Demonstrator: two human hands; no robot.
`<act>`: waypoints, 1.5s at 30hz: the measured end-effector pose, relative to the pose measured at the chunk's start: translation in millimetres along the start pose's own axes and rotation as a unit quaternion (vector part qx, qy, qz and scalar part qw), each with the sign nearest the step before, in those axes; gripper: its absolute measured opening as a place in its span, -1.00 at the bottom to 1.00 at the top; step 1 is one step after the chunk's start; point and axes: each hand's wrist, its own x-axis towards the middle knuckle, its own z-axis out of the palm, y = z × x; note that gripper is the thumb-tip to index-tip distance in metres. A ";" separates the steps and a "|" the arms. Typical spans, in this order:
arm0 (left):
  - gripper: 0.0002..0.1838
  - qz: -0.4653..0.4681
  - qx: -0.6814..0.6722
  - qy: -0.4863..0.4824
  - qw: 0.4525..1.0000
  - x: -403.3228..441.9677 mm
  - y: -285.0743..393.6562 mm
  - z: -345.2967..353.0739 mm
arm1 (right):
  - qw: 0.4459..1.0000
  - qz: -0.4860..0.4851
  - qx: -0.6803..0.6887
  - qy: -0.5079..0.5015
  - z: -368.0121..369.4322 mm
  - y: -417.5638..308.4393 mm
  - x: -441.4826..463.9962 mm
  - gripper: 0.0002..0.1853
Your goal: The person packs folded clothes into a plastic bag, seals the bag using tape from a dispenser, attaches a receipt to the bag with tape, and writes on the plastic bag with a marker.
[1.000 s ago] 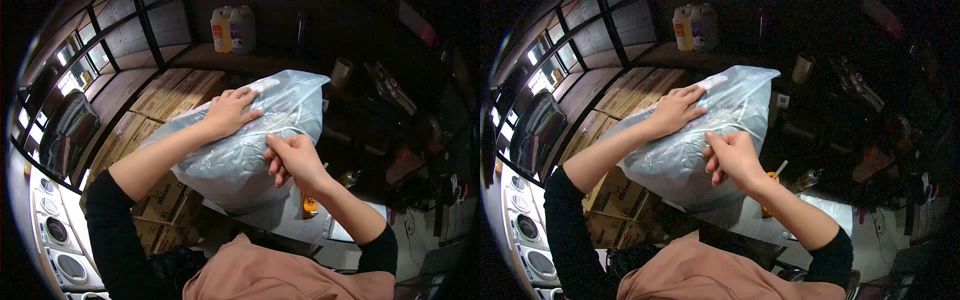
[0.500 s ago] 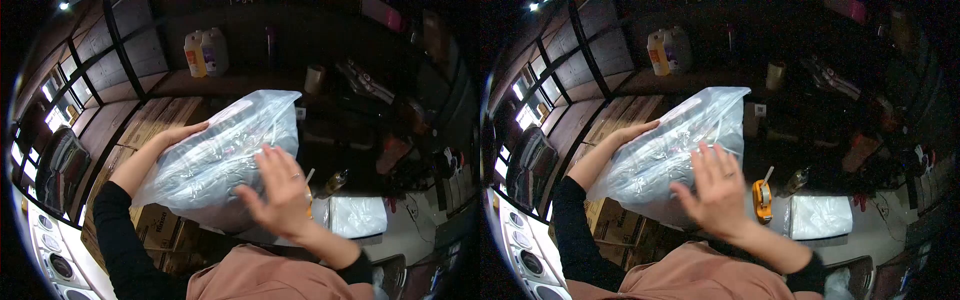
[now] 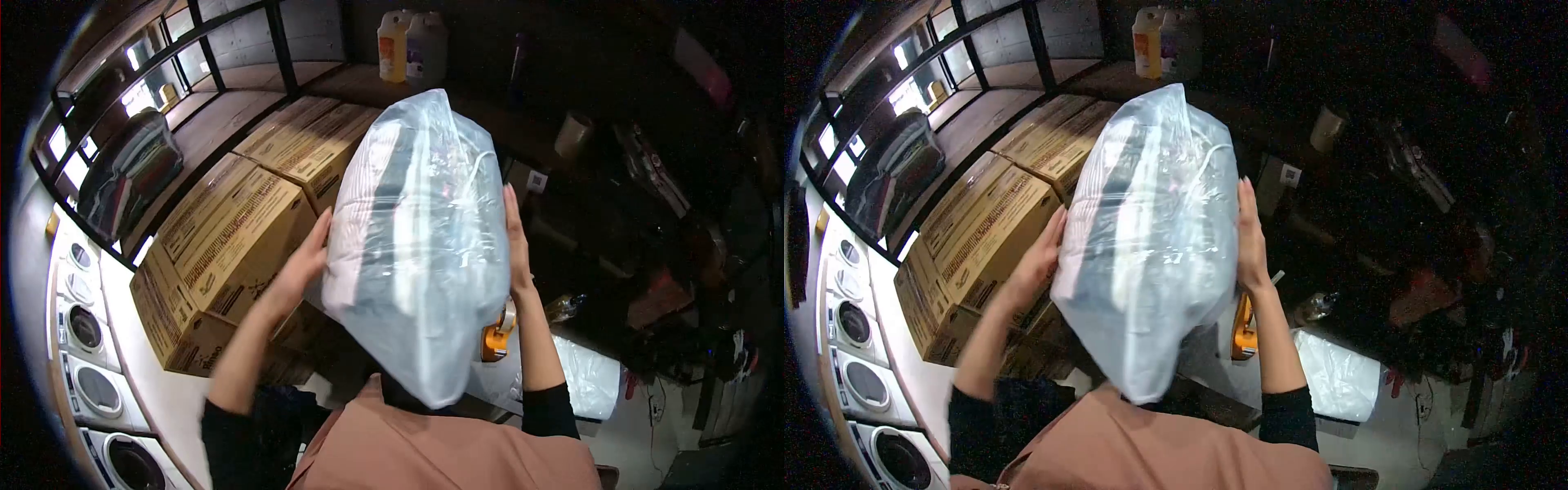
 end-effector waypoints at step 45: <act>-0.66 0.522 0.388 0.022 0.759 -6.5 56.8 100.0 | 0.665 -0.454 -0.528 -0.271 1.0 -199.7 -40.7 -0.72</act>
